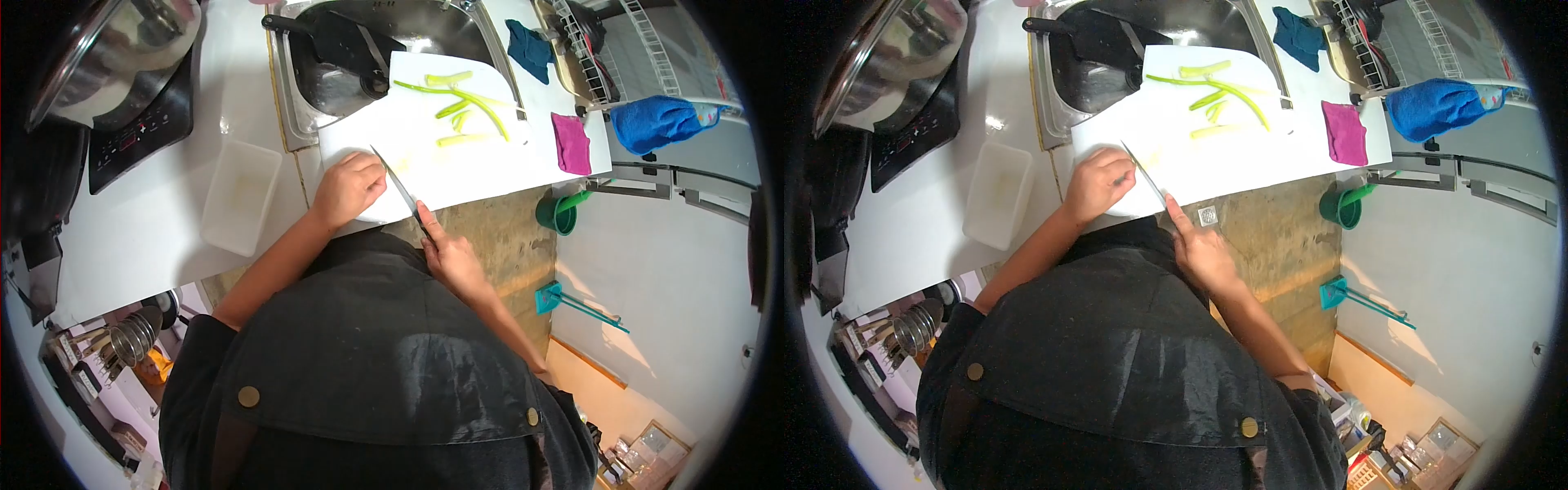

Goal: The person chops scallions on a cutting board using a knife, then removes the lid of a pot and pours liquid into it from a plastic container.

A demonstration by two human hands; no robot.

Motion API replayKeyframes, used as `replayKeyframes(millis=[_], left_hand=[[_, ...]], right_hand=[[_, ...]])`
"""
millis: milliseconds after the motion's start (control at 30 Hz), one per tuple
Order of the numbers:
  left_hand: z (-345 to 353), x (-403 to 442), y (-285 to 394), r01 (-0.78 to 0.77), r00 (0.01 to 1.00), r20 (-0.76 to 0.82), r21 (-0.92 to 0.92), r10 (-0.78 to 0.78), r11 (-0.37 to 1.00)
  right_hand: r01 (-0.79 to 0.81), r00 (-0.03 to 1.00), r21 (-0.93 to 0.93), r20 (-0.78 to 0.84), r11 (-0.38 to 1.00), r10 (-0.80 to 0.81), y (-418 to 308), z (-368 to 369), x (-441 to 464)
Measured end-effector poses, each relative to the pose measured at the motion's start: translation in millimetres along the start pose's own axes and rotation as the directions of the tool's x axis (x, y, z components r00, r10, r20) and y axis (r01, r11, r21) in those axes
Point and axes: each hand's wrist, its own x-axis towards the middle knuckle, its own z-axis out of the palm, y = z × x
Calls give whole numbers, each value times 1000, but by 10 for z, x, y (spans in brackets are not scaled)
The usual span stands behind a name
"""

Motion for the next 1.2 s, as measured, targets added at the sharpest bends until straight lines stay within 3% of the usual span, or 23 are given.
replayKeyframes(millis=[233,400,667,1200], left_hand=[[23,0,-3,-3,999,-33,20,3,1000],[3,-7,-16,22,1000,2,-11,-22,1000],[8,3,-14,-5,999,-44,2,5,1000],[-2,-20,-49,21,1000,22,-6,-21,1000]], right_hand=[[40,999,69,-20,997,-38,281,70,-322],[1,990,98,-139,995,12,282,37,-330],[35,997,78,-65,996,-30,123,-26,-327],[68,997,5,-27,998,-68,-15,-146,-113]])
